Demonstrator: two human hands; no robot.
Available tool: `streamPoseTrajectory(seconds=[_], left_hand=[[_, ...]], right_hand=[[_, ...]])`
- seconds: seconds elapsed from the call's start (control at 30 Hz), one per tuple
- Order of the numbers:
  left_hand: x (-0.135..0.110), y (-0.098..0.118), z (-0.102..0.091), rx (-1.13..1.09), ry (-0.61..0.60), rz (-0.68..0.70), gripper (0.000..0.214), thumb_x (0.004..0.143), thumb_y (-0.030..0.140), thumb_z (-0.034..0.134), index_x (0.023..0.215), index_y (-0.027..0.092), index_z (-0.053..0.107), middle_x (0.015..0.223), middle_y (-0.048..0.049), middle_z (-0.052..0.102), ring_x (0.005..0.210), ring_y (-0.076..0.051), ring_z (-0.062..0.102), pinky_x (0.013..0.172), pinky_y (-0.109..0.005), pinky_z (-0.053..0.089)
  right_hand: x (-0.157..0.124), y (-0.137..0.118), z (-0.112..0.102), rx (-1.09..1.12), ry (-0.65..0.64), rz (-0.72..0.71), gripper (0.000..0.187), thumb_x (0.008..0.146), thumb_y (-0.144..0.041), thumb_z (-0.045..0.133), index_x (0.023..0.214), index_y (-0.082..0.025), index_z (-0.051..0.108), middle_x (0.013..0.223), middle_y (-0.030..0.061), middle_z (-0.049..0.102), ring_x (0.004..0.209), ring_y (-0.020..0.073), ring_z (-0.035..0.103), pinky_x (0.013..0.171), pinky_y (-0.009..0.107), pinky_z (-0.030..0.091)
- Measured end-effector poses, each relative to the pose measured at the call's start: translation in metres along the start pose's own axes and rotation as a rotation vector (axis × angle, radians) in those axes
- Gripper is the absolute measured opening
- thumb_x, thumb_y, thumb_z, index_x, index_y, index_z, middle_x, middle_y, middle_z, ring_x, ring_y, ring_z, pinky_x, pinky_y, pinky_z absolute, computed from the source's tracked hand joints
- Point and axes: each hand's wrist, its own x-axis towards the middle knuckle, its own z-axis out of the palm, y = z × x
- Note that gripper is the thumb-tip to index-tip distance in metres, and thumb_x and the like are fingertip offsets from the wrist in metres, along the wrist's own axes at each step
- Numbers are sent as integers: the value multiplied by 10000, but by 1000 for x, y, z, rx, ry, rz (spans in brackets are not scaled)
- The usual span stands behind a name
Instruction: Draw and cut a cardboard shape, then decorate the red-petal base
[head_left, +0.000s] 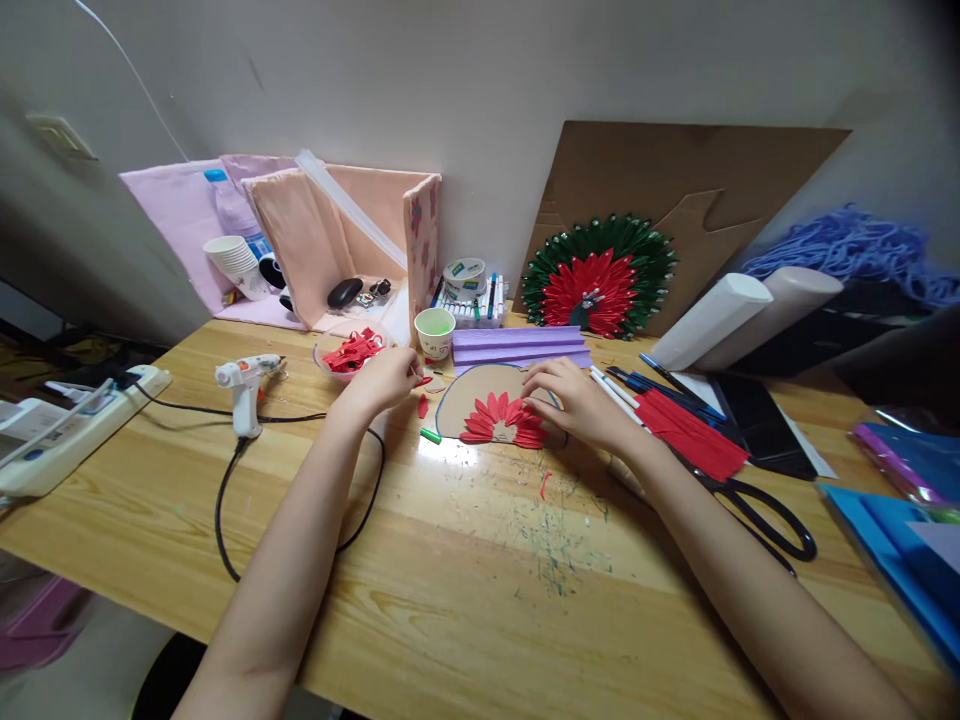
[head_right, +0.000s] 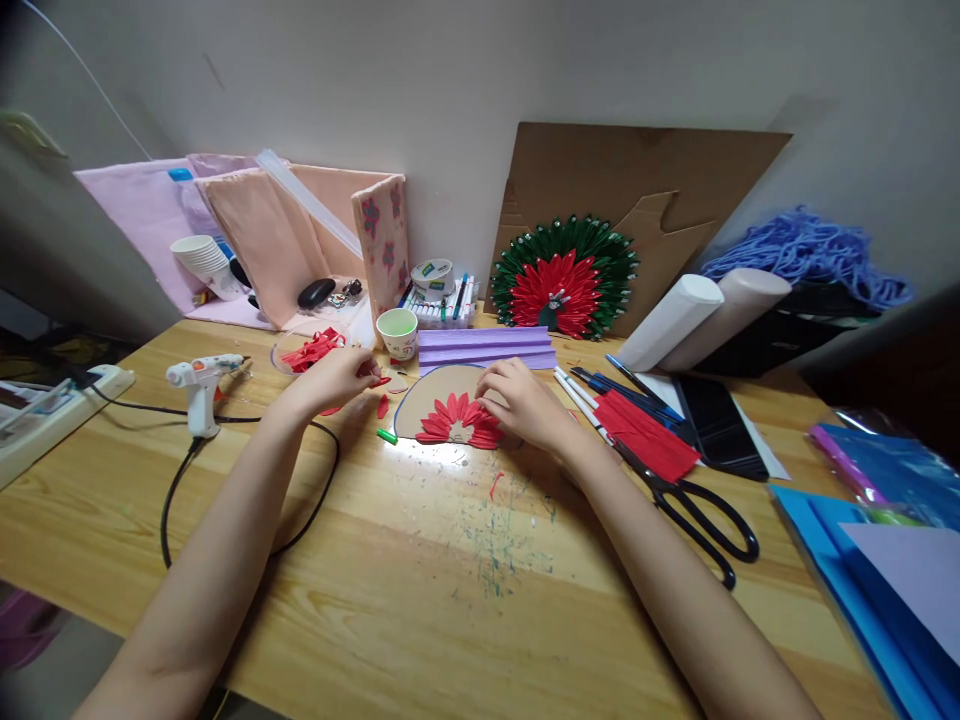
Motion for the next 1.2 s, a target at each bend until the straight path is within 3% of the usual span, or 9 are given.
streamPoseTrajectory(seconds=[0.1,0.2,0.37,0.57,0.7,0.8,0.97,1.03,1.2], left_hand=[[-4,16,-3,-229,0,136,126,820,245,509,831,174,612,866,-45,687,799,-165,629,680,-255,462],[-8,34,-2,-494,-39,263,132,821,257,533,861,165,619,873,-49,693,805,-156,639,690,-257,481],[-11,44,-6,-444,-68,266,148,803,255,547,855,165,653,871,-49,711,804,-166,643,702,-266,476],[5,10,3,59,27,-24,195,783,236,500,749,187,686,859,-88,720,821,-245,649,686,-290,448],[14,13,11,96,101,1,236,784,258,484,859,159,685,966,-141,687,902,-296,624,731,-344,455],[8,48,18,-69,189,162,283,828,320,450,912,156,665,973,-111,672,898,-249,619,763,-324,461],[-8,138,54,-283,-60,470,261,860,297,431,848,189,668,897,-60,687,849,-203,623,748,-296,454],[-6,171,73,-231,-127,503,249,858,260,431,864,174,665,917,-78,678,839,-202,624,734,-293,460],[31,235,102,-203,-44,461,226,825,172,458,970,142,630,1063,-138,632,999,-240,588,844,-326,438]], right_hand=[[2,-12,2,159,56,137,72,845,-232,546,849,-202,611,880,82,650,855,238,582,783,428,472],[5,-27,7,493,141,289,124,833,-296,570,897,-193,595,895,69,661,817,198,622,758,370,505],[6,-43,12,714,133,352,182,786,-310,618,909,-180,586,913,61,659,826,172,627,782,334,501],[-32,-21,-11,350,-4,505,128,822,-267,539,836,-180,631,825,39,678,754,164,616,678,282,454],[-93,8,-44,27,10,756,110,791,-245,539,768,-179,623,767,42,677,711,180,604,618,267,404],[-137,20,-62,-93,-1,856,114,782,-210,520,744,-182,623,770,40,677,730,180,606,622,257,384],[-176,23,-71,-182,46,961,53,747,-196,555,741,-178,604,792,49,668,738,177,604,611,243,379],[-182,24,-71,-201,55,969,24,736,-191,563,734,-179,584,799,53,666,747,184,606,619,246,382],[-188,25,-70,-327,21,1037,167,690,-76,542,840,-146,565,874,108,660,825,222,612,665,266,385]])
